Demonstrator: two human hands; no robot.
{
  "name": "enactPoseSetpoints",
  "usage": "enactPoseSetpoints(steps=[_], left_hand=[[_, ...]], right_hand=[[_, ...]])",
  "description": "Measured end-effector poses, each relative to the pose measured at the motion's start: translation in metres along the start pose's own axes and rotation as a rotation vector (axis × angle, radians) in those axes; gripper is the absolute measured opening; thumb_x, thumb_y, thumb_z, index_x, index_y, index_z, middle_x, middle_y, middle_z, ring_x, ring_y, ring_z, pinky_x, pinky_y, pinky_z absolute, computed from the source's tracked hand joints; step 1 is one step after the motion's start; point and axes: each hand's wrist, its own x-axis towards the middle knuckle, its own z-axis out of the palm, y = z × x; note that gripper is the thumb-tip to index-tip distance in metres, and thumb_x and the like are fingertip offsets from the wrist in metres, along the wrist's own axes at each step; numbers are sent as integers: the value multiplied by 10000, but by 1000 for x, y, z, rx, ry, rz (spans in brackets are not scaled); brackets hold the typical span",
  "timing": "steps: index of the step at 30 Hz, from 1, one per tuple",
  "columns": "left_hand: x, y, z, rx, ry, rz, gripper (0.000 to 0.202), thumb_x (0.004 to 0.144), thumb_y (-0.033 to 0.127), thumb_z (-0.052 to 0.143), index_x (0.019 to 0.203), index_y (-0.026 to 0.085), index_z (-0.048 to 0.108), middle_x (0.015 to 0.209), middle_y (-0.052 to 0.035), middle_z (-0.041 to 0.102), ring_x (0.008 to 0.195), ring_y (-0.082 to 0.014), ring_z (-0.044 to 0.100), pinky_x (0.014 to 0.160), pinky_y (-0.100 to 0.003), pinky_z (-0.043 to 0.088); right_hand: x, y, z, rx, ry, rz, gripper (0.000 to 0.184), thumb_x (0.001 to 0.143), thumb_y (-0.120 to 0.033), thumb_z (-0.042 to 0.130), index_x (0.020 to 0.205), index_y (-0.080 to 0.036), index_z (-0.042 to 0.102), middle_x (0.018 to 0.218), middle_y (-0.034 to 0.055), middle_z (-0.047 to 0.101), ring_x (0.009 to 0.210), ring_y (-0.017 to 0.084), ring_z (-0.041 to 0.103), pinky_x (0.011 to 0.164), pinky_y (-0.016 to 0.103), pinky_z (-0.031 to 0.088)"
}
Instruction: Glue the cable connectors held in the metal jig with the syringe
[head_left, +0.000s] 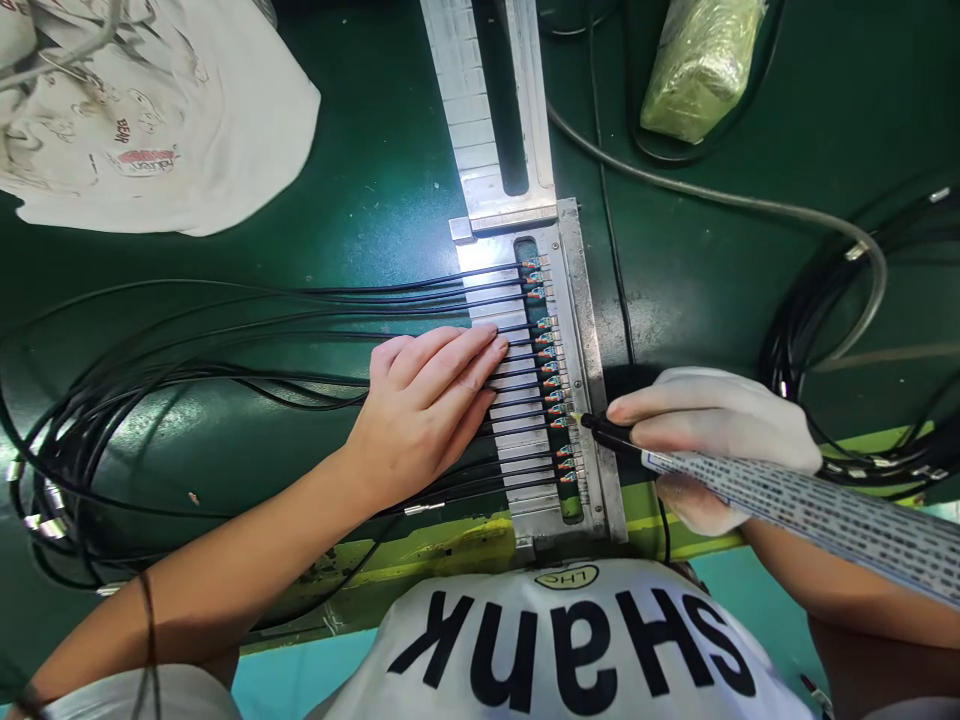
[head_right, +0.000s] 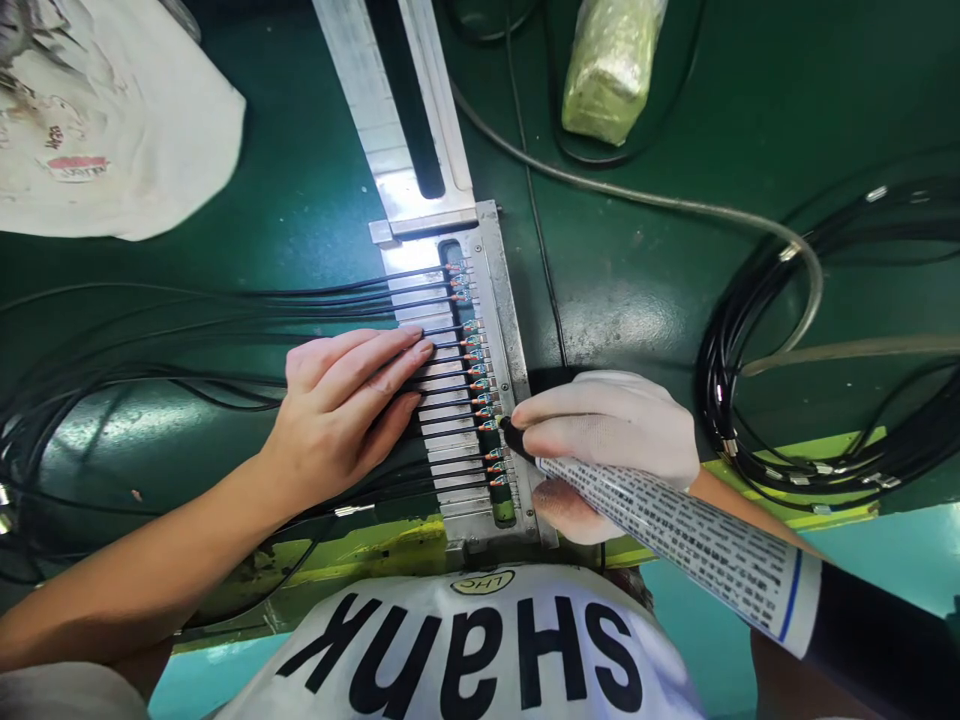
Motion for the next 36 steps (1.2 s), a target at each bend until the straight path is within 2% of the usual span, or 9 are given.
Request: enactPoseSetpoints(steps=[6, 12, 15, 18, 21, 26, 30, 33, 36], left_hand=[[1, 0, 0, 4, 3, 5, 659, 941, 190, 596, 1547, 258, 344, 1442, -114, 571, 1262, -290, 561, 1019, -480, 428], [1, 1, -1, 13, 4, 8, 633, 942, 193, 597, 1532, 235, 370, 1442, -116, 571, 1268, -291, 555, 1020, -475, 419], [0, 3, -2, 14, 6, 8, 600, 948, 202, 585, 1517, 220, 396, 1434, -116, 578, 1273, -293, 551, 1025, -473, 411], [-1, 4, -2, 13, 5, 0, 559, 971, 224, 543, 1513, 223, 406, 1441, -113, 572, 1283, -291, 542, 1036, -473, 396], [-3, 5, -2, 7, 11, -6, 514, 984, 238, 517, 1491, 216, 439, 1439, -112, 573, 1290, -291, 532, 1046, -476, 385], [-4, 6, 0, 2, 24, -12, 476, 988, 249, 506, 1462, 222, 475, 1433, -106, 579, 1287, -290, 530, 1044, -478, 381], [-3, 6, 1, -10, 2, -34, 475, 992, 267, 487, 1466, 233, 476, 1438, -108, 573, 1296, -297, 524, 1058, -491, 371], [-3, 6, 1, -12, -9, -45, 484, 993, 270, 479, 1476, 237, 463, 1444, -108, 567, 1309, -297, 516, 1070, -491, 363], [-4, 6, 1, -12, -18, -47, 497, 991, 270, 483, 1486, 242, 446, 1450, -102, 561, 1315, -290, 510, 1080, -483, 356]], right_hand=[[2, -1, 0, -10, 14, 17, 124, 834, -288, 696, 919, -199, 709, 944, 75, 779, 715, 197, 738, 607, 353, 639], [2, -2, 1, -4, 26, -12, 147, 820, -277, 708, 932, -182, 720, 927, 80, 776, 774, 210, 751, 661, 346, 653], [2, -3, 2, 66, 118, 14, 146, 846, -273, 687, 961, -196, 733, 897, 66, 773, 786, 212, 754, 636, 327, 654], [3, -7, 0, 188, 247, 115, 157, 867, -329, 670, 948, -225, 755, 890, 59, 770, 758, 219, 745, 623, 341, 648], [1, -18, -5, 263, 312, 193, 190, 867, -397, 665, 908, -241, 765, 882, 60, 764, 733, 229, 729, 612, 363, 637], [-17, -35, -2, 108, 291, 231, 215, 886, -439, 651, 915, -247, 743, 887, 74, 758, 747, 245, 733, 598, 380, 635], [-30, -34, 12, 52, 282, 144, 207, 864, -388, 691, 983, -224, 733, 927, 72, 765, 778, 235, 747, 641, 372, 651], [-30, -33, 18, 26, 211, 111, 204, 834, -318, 721, 991, -187, 732, 936, 90, 768, 822, 225, 755, 705, 340, 654], [-26, -34, 18, -17, 173, 111, 192, 824, -313, 726, 963, -180, 729, 932, 89, 772, 836, 222, 758, 724, 335, 650]])
